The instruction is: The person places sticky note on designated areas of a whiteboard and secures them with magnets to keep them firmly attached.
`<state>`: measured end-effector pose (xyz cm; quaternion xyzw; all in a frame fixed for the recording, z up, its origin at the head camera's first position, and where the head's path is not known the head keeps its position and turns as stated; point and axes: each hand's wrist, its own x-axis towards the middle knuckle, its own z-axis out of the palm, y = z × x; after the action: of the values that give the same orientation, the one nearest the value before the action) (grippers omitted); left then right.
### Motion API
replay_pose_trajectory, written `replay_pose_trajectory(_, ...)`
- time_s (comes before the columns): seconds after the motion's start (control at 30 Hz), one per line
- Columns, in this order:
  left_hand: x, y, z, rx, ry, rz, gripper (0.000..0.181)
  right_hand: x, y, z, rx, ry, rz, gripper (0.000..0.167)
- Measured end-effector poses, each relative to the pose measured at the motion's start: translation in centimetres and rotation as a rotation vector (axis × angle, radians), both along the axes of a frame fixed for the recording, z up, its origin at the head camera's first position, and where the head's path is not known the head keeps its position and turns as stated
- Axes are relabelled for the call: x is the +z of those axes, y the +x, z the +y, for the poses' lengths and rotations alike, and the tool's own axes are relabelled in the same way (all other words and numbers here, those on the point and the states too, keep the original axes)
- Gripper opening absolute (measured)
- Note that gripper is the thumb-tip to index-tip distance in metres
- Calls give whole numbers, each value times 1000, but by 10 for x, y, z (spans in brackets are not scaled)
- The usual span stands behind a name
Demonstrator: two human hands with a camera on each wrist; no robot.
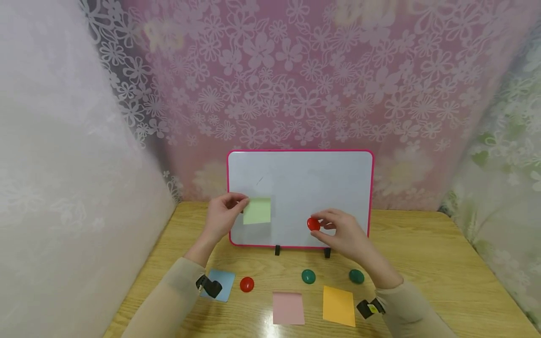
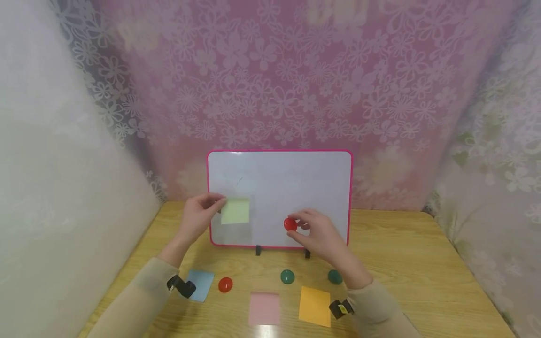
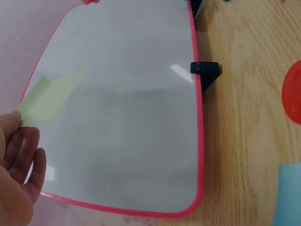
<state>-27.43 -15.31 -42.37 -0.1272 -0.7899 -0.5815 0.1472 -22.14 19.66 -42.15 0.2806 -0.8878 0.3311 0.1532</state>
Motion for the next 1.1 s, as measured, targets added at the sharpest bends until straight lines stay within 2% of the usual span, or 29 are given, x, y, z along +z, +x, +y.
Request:
replay_pose_trajectory(0.17, 4, 1, 4, 25, -10, -22, 12, 1, -1, -3, -1, -2, -15, 40)
replay_pose_trajectory(0.37, 20, 14, 9, 7, 5, -17, 11, -1, -3, -4, 3, -5, -15, 40)
replay_pose_trajectory(0.47, 23, 16, 10, -1, 9, -10, 12, -2, -4, -4, 7, -8, -11, 40)
replay_pose_trajectory(0.7, -2, -7, 1, -12, 22, 22, 13, -2, -4, -5, 18, -17, -17, 39)
replay_pose_trajectory(0.9, -1, -10, 1, 5, 37, 23, 15, 0, -7, -7, 23, -18, -6, 39)
replay_pose_trajectory(1.1, 6, -15, -1, 10, 23, 18, 15, 2, -14, -10, 32, -14, 22, 41)
